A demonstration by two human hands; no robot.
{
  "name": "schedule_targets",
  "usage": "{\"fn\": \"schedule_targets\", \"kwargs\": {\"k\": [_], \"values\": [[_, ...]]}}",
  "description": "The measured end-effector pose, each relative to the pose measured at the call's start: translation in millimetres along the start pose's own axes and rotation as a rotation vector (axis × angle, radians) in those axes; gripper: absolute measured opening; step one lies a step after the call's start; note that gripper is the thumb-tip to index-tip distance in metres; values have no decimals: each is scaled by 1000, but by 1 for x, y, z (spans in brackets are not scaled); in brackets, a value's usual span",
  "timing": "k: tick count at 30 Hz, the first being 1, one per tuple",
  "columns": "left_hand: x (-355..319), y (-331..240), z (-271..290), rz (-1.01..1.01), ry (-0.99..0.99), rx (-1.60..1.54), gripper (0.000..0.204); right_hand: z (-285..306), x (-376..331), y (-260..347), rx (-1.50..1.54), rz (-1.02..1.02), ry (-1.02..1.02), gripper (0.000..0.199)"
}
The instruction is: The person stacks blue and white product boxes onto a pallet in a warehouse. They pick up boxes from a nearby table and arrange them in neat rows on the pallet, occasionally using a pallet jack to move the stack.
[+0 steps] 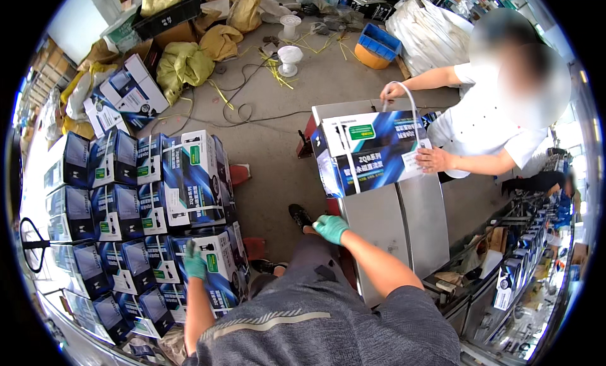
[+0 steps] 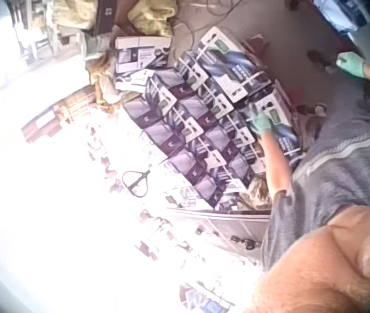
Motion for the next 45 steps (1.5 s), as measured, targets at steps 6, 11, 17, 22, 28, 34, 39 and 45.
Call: {"fn": "schedule_targets", "kwargs": {"k": [6,11,17,22,28,34,39,45], "values": [[-141,70,-8,258,-162,32,49,47,-22,-122,2,-215,-150,40],[-229,184,28,626,-298,-165,41,34,-56,-175,183,-416,-254,48],[-231,166,6,731,-161,-290,36,25,-51,-202,287,-470,-277,48],[-182,109,-23,631,15,-369,32,62,-62,-144,591,-208,-45,36],[-95,-6,-68,467,100,-235,33,251,-121,-53,983,122,-152,28],[-13,-136,-172,204,310,-159,35,442,-77,-106,312,308,-941,26],[-3,-235,-277,157,557,14,36,478,15,-149,105,211,-824,55],[-23,-276,-362,216,742,87,36,465,65,-159,324,33,-593,58]]}}
Point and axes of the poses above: each hand's wrist, its own x-axis towards the middle knuckle, its own z-axis out of the back of the hand, y = z × x, the point moved 10 cm from there along x, towards the middle knuckle, and after that the axes turned 10 degrees about x, right-handed, at the moved point
